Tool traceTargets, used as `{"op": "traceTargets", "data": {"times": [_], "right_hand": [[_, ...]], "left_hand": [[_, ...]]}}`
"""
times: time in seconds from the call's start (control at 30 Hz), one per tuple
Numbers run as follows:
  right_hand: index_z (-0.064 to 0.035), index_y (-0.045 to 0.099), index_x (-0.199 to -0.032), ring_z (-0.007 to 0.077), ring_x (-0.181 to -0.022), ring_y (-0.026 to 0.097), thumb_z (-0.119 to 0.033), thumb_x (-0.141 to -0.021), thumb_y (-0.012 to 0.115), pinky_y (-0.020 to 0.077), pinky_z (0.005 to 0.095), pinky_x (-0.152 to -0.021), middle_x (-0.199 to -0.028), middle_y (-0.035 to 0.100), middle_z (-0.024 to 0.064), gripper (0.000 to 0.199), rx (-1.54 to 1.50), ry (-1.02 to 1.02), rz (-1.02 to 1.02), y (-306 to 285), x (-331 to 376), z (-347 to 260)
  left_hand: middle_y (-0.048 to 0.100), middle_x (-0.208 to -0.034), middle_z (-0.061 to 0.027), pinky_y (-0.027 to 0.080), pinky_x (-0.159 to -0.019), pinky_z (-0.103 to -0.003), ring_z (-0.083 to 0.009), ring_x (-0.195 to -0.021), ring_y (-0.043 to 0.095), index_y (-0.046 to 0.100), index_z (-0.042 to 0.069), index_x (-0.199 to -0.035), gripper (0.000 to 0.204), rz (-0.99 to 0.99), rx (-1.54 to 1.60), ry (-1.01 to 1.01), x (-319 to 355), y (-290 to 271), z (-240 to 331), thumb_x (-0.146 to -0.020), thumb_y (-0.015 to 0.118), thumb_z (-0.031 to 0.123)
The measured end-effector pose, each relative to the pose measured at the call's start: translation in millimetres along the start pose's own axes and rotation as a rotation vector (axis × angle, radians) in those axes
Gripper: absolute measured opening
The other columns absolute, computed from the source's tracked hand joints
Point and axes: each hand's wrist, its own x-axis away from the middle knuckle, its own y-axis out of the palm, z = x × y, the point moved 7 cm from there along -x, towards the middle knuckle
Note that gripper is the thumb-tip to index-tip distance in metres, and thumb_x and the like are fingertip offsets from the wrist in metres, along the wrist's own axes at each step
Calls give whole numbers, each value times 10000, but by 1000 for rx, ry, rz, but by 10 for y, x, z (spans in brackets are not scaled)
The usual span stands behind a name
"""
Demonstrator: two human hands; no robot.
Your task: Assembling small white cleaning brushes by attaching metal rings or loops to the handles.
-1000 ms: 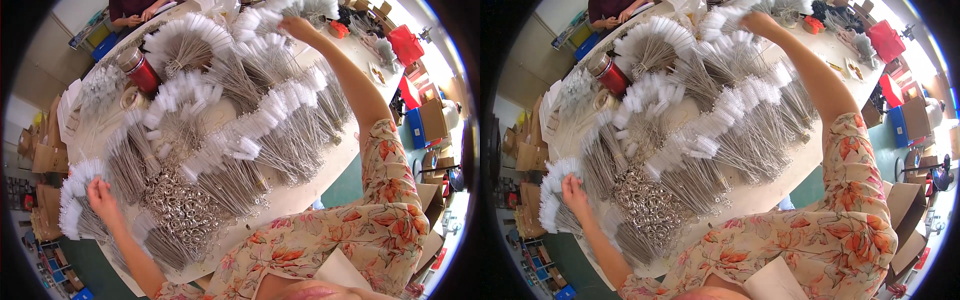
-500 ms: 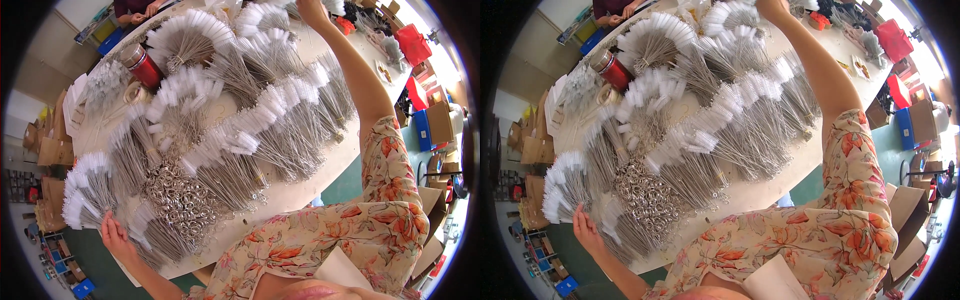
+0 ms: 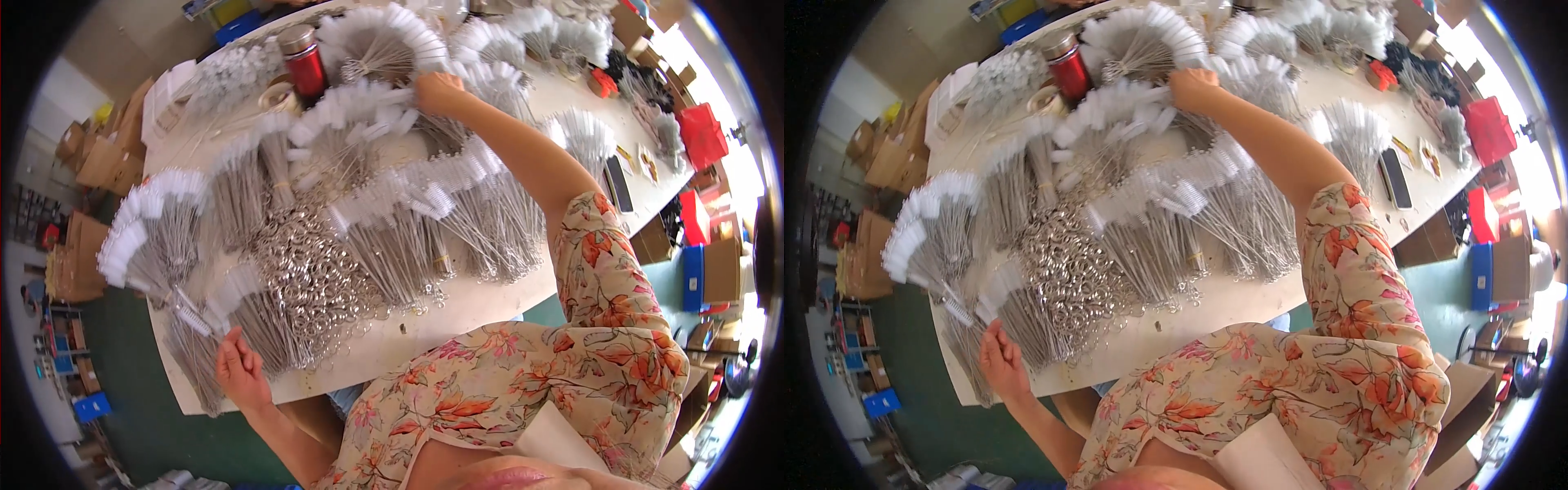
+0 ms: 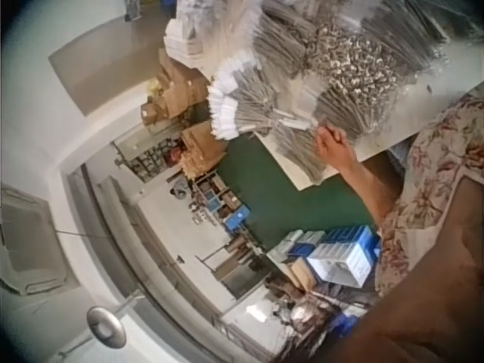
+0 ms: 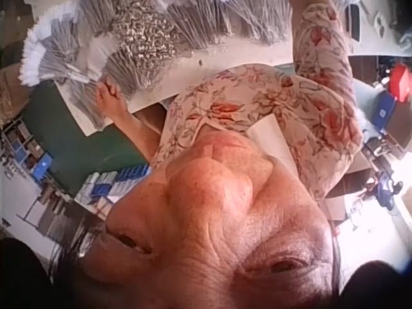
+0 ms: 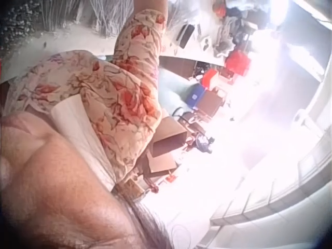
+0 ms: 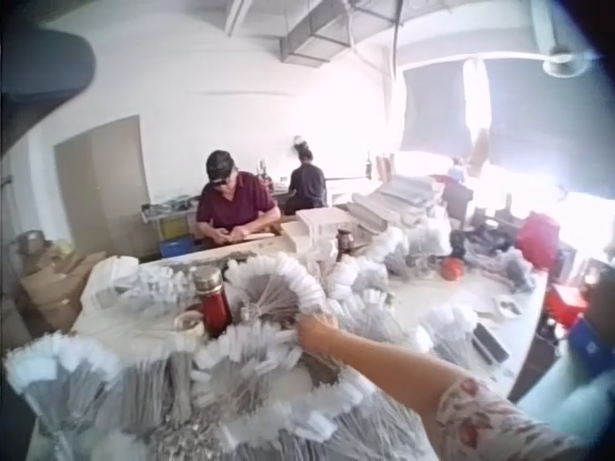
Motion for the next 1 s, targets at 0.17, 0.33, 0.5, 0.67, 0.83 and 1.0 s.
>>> {"op": "traceTargets", "data": {"times": [0.17, 0.33, 0.5, 0.67, 0.83, 1.0], "right_hand": [[-18, 593, -980, 315, -854, 626, -181, -808, 509, 495, 403, -721, -939, 632, 185, 252, 20, 0, 180, -333, 137, -29], [-37, 541, -1008, 232, -741, 586, -254, -931, 447, 508, 367, -711, -805, 597, 84, 249, -1008, -406, 298, -924, 856, -1019], [-36, 503, -1039, 136, -812, 560, -233, -949, 441, 497, 282, -691, -885, 550, 62, 225, -1536, -488, -264, -449, 1869, -2004], [-48, 534, -1116, 163, -889, 564, -216, -926, 484, 454, 297, -798, -979, 557, 86, 259, -1803, -611, -214, -312, 2310, -2100], [-38, 569, -1084, 168, -856, 577, -317, -931, 471, 457, 280, -771, -963, 606, 71, 333, -1680, -286, -307, 476, 2279, -1812], [-50, 546, -979, 112, -721, 549, -239, -955, 421, 462, 246, -603, -846, 599, 37, 228, -2453, 40, -533, 628, 2496, -1996]], "left_hand": [[467, -748, -8, 284, -492, -182, -48, -603, 365, 577, -60, -1025, 289, -15, 213, 14, 107, 244, -85, -926, 499, 200], [478, -702, 6, 245, -421, -168, -20, -523, 331, 599, -22, -1038, 250, -77, 99, -9, 27, 899, -119, -920, 500, 174], [510, -665, -2, 379, -470, -201, -69, -539, 469, 558, -21, -1097, 227, -228, -56, 235, -116, 1750, -121, -903, 502, 83], [554, -808, -97, 464, -566, -265, -151, -649, 558, 528, -5, -962, 165, -145, -259, 654, 13, 1628, -156, -809, 589, -11], [505, -1014, -124, 537, -727, -274, -192, -823, 587, 547, 13, -930, 211, 68, -343, 648, 350, 1427, -252, -751, 640, -48], [489, -1071, -122, 496, -760, -316, -196, -880, 547, 553, 47, -1097, 370, -299, -443, 993, 569, 1562, -419, -747, 641, -35]]}}
